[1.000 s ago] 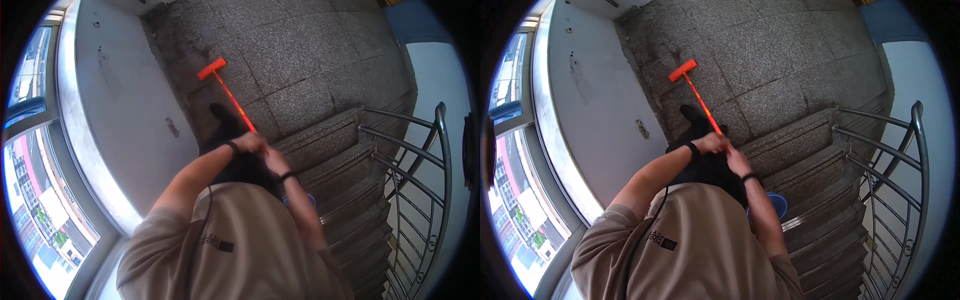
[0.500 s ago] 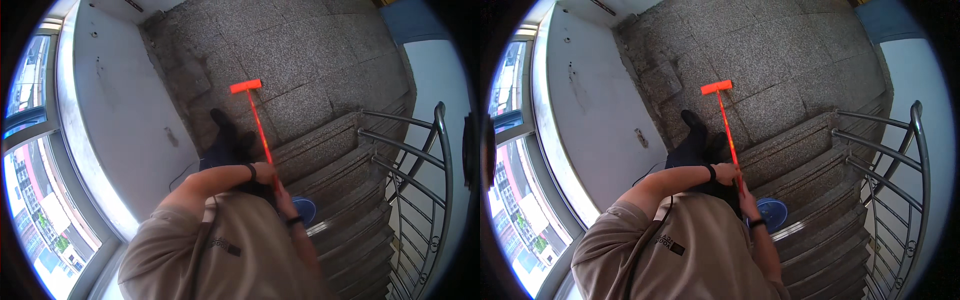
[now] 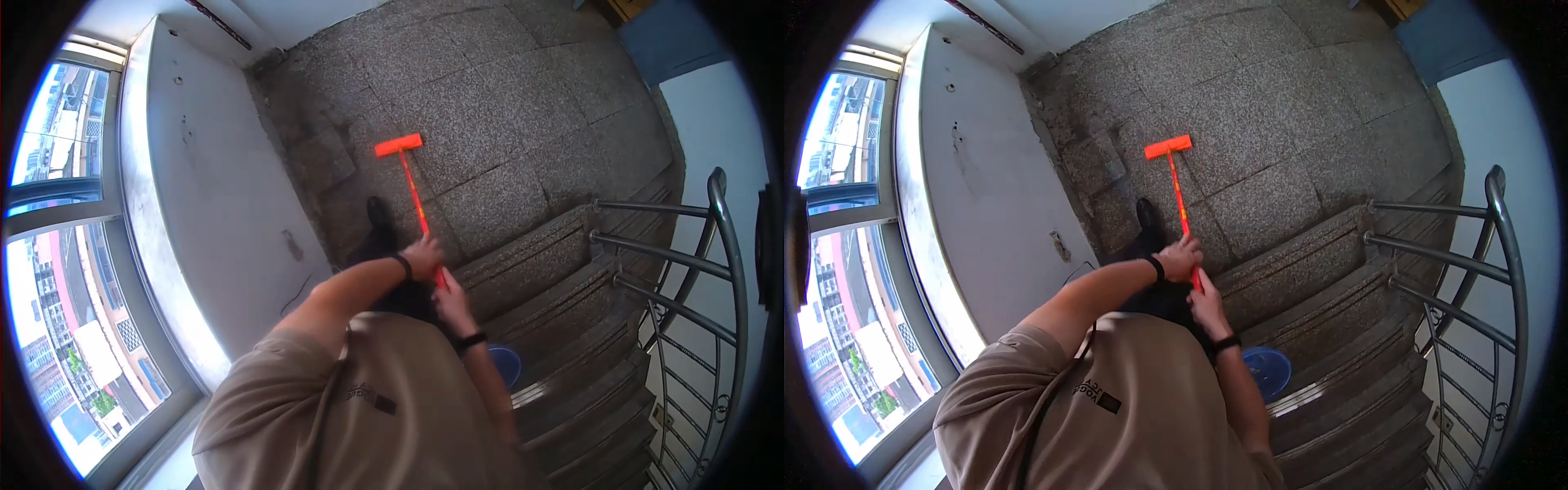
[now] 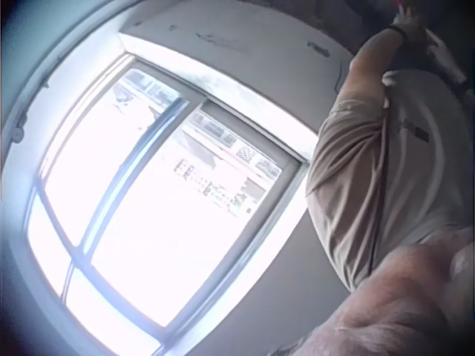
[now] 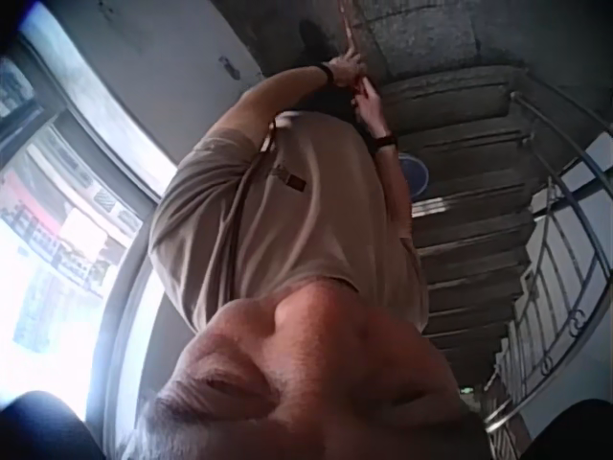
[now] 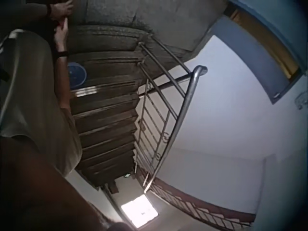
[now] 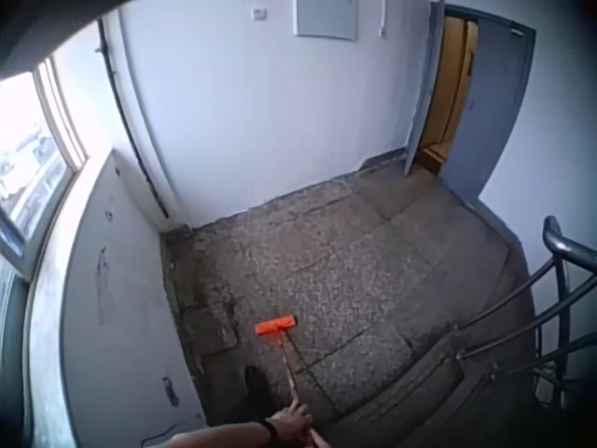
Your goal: The recorder is sweeping the landing and floor area of a stairwell using a red broom.
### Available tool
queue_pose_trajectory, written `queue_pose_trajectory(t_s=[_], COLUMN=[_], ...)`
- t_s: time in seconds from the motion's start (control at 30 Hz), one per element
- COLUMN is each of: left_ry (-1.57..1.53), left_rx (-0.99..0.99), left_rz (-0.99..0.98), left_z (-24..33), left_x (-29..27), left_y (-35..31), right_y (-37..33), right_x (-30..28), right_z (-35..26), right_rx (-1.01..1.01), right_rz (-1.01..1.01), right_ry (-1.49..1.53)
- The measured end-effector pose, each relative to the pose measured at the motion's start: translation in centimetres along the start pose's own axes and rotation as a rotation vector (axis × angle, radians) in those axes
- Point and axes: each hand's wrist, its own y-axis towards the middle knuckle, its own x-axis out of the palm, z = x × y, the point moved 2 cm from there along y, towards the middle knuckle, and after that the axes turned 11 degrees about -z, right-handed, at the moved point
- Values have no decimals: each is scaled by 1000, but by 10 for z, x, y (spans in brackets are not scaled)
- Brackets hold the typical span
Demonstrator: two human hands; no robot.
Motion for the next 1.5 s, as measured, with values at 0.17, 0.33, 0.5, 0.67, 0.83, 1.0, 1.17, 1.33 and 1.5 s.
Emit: queue_pose_trajectory(t_s=[0.17, 0.33, 0.5, 0.67, 0.83, 1.0, 1.17, 1.33, 1.5], left_ry=[149, 34, 49, 4, 146, -49, 71, -74, -145], left_rx=[194, 248, 147, 26, -57, -194, -39, 80, 97], left_rz=[-203, -408, -259, -39, -7, -40, -67, -131, 60], left_z=[56, 53, 2, -99, -237, -343, -315, -225, -243], left_x=[35, 16, -11, -54, -119, -170, -168, -155, -154], left_y=[10, 13, 7, -1, -16, -27, -29, -53, -68], right_y=[-58, -73, -31, 64, 180, 255, 217, 129, 140], right_x=[-21, -21, -2, 42, 112, 164, 158, 147, 163], right_z=[37, 25, -28, -98, -176, -235, -241, -228, -240], right_rx=[-167, -149, -125, -122, 17, 43, 119, 32, -107], right_rz=[22, 51, 18, -8, -71, -77, -77, -84, -141], right_ry=[-122, -205, -383, -562, -502, -442, -556, -650, -633])
